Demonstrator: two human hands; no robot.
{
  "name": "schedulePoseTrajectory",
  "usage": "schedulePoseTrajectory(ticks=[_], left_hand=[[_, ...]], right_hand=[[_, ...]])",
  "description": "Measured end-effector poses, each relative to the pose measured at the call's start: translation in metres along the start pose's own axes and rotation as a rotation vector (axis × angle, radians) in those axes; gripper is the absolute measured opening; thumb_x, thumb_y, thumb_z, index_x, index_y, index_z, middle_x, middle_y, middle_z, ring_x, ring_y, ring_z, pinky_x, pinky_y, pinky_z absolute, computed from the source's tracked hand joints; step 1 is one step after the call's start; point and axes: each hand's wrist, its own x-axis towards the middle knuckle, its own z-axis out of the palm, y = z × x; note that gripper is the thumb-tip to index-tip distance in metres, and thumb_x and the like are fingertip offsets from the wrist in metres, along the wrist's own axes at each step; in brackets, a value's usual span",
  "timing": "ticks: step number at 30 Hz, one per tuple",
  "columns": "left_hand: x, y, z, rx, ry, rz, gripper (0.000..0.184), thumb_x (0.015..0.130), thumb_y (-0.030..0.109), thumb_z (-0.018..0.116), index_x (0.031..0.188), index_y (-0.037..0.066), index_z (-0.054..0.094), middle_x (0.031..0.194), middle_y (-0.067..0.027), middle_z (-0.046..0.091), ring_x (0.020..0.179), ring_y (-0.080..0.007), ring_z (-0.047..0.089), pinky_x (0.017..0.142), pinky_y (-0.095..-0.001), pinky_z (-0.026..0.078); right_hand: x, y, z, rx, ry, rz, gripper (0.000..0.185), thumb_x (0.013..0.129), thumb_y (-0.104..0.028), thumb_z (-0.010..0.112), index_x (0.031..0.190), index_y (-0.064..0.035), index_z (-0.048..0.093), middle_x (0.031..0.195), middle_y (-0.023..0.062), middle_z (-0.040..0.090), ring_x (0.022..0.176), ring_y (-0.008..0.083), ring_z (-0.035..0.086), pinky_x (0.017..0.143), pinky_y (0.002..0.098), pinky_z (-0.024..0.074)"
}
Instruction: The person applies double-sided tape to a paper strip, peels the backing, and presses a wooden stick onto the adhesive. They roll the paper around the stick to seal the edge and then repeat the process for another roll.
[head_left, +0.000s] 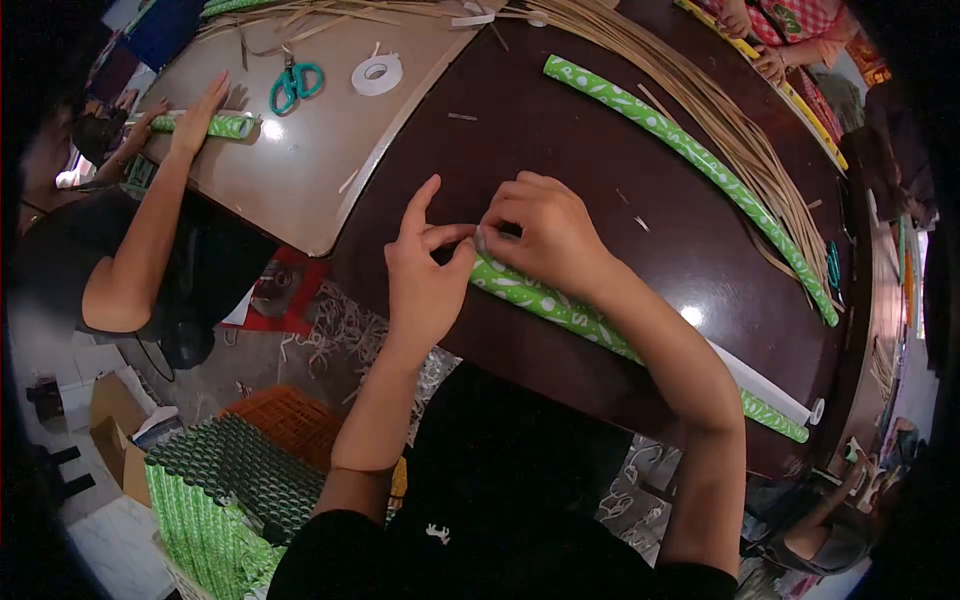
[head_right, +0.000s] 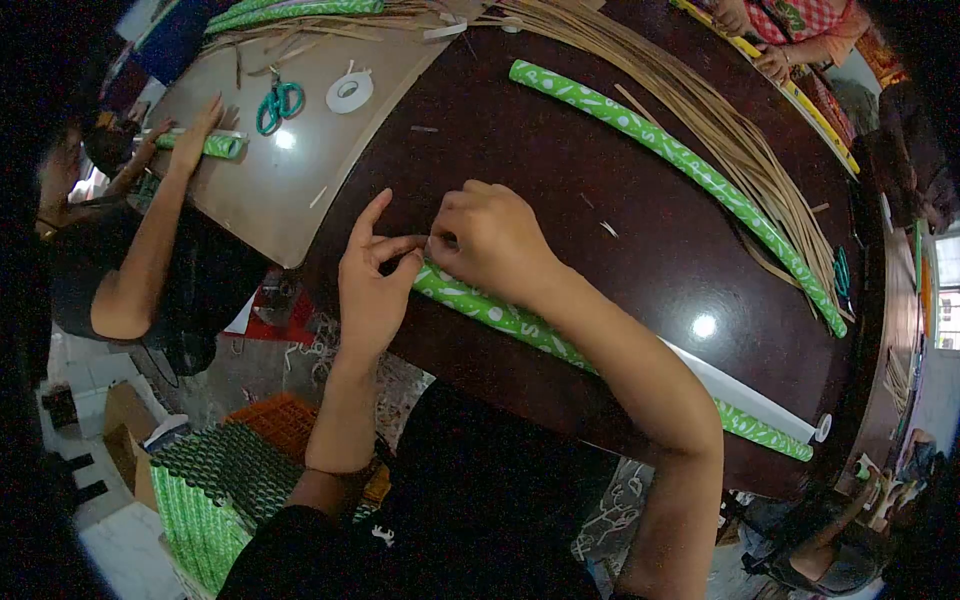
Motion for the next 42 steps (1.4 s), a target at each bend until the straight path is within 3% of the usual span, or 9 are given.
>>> schedulePoseTrajectory(ticks=[14, 17, 19, 26, 31, 34, 38, 40, 42], left_hand=[[0.000, 0.004, -0.001, 0.059, -0.020, 0.002, 0.067, 0.085, -0.007, 0.061, 0.147, 0.004, 0.038, 0.099, -0.0124, 0.070, 0.094, -0.0118, 0.060, 0.088, -0.0280, 0.047], [0.001, 0.000, 0.000, 0.046, -0.001, 0.002, 0.068, 0.083, 0.006, 0.067, 0.145, 0.008, 0.039, 0.094, -0.0055, 0.074, 0.094, -0.0170, 0.066, 0.103, -0.0400, 0.034], [0.001, 0.002, 0.000, -0.006, -0.024, 0.024, 0.067, 0.085, -0.009, 0.060, 0.147, 0.003, 0.037, 0.098, -0.0121, 0.066, 0.097, -0.0145, 0.063, 0.088, -0.0285, 0.048], [0.000, -0.001, 0.001, -0.020, -0.015, 0.021, 0.068, 0.085, -0.009, 0.060, 0.147, 0.003, 0.037, 0.098, -0.0123, 0.067, 0.097, -0.0139, 0.063, 0.087, -0.0281, 0.048], [0.000, 0.002, -0.001, 0.006, -0.007, -0.017, 0.069, 0.082, 0.005, 0.067, 0.145, 0.010, 0.040, 0.093, -0.0032, 0.073, 0.093, -0.0151, 0.065, 0.103, -0.0387, 0.032], [0.000, 0.005, 0.000, 0.024, -0.003, -0.004, 0.068, 0.084, -0.006, 0.062, 0.147, 0.004, 0.038, 0.097, -0.0114, 0.068, 0.094, -0.0122, 0.062, 0.086, -0.0270, 0.048], [0.000, 0.002, 0.001, 0.013, 0.000, 0.006, 0.068, 0.084, -0.006, 0.063, 0.147, 0.005, 0.038, 0.097, -0.0104, 0.068, 0.094, -0.0119, 0.062, 0.087, -0.0274, 0.048], [0.000, 0.002, 0.001, 0.043, 0.000, 0.023, 0.064, 0.085, -0.006, 0.062, 0.145, 0.004, 0.041, 0.097, -0.0097, 0.068, 0.093, -0.0126, 0.062, 0.088, -0.0288, 0.048], [0.000, -0.001, 0.001, 0.038, -0.011, 0.032, 0.060, 0.086, -0.005, 0.061, 0.143, 0.004, 0.044, 0.099, -0.0096, 0.068, 0.094, -0.0130, 0.062, 0.089, -0.0296, 0.047]], right_hand=[[0.001, 0.002, -0.008, 0.106, 0.039, 0.019, 0.008, 0.071, -0.007, 0.074, 0.075, -0.0045, 0.068, 0.077, 0.0047, 0.064, 0.071, 0.0227, 0.057, 0.063, 0.0352, 0.0485], [0.003, 0.001, -0.007, 0.009, 0.022, -0.049, 0.008, 0.070, -0.008, 0.074, 0.075, -0.0052, 0.068, 0.076, 0.0039, 0.063, 0.071, 0.0221, 0.057, 0.064, 0.0345, 0.0481], [0.003, 0.000, -0.006, -0.062, -0.003, -0.072, 0.010, 0.071, -0.015, 0.073, 0.073, -0.0061, 0.069, 0.075, 0.0049, 0.062, 0.077, 0.0229, 0.058, 0.068, 0.0366, 0.0490], [0.005, -0.001, -0.002, -0.084, -0.040, -0.052, 0.013, 0.071, -0.014, 0.073, 0.076, -0.0048, 0.067, 0.077, 0.0069, 0.062, 0.080, 0.0248, 0.059, 0.070, 0.0385, 0.0500], [0.004, -0.002, -0.003, 0.166, -0.096, 0.193, 0.014, 0.074, -0.014, 0.071, 0.078, -0.0014, 0.066, 0.078, 0.0105, 0.062, 0.082, 0.0275, 0.060, 0.072, 0.0395, 0.0502], [0.005, 0.000, -0.003, 0.246, -0.106, 0.275, 0.016, 0.075, -0.015, 0.071, 0.080, -0.0002, 0.067, 0.080, 0.0123, 0.063, 0.081, 0.0277, 0.061, 0.072, 0.0387, 0.0502], [0.005, 0.004, -0.008, 0.350, -0.079, 0.358, 0.017, 0.075, -0.015, 0.070, 0.081, 0.0009, 0.069, 0.081, 0.0142, 0.066, 0.078, 0.0270, 0.063, 0.071, 0.0376, 0.0513], [0.006, 0.006, -0.012, 0.351, -0.127, 0.410, 0.014, 0.077, -0.010, 0.067, 0.085, 0.0017, 0.068, 0.078, 0.0080, 0.066, 0.076, 0.0128, 0.061, 0.069, 0.0282, 0.0486], [0.010, 0.001, -0.023, 0.378, -0.171, 0.491, 0.016, 0.078, -0.011, 0.067, 0.086, 0.0027, 0.068, 0.078, 0.0077, 0.067, 0.074, 0.0119, 0.061, 0.069, 0.0278, 0.0486]])
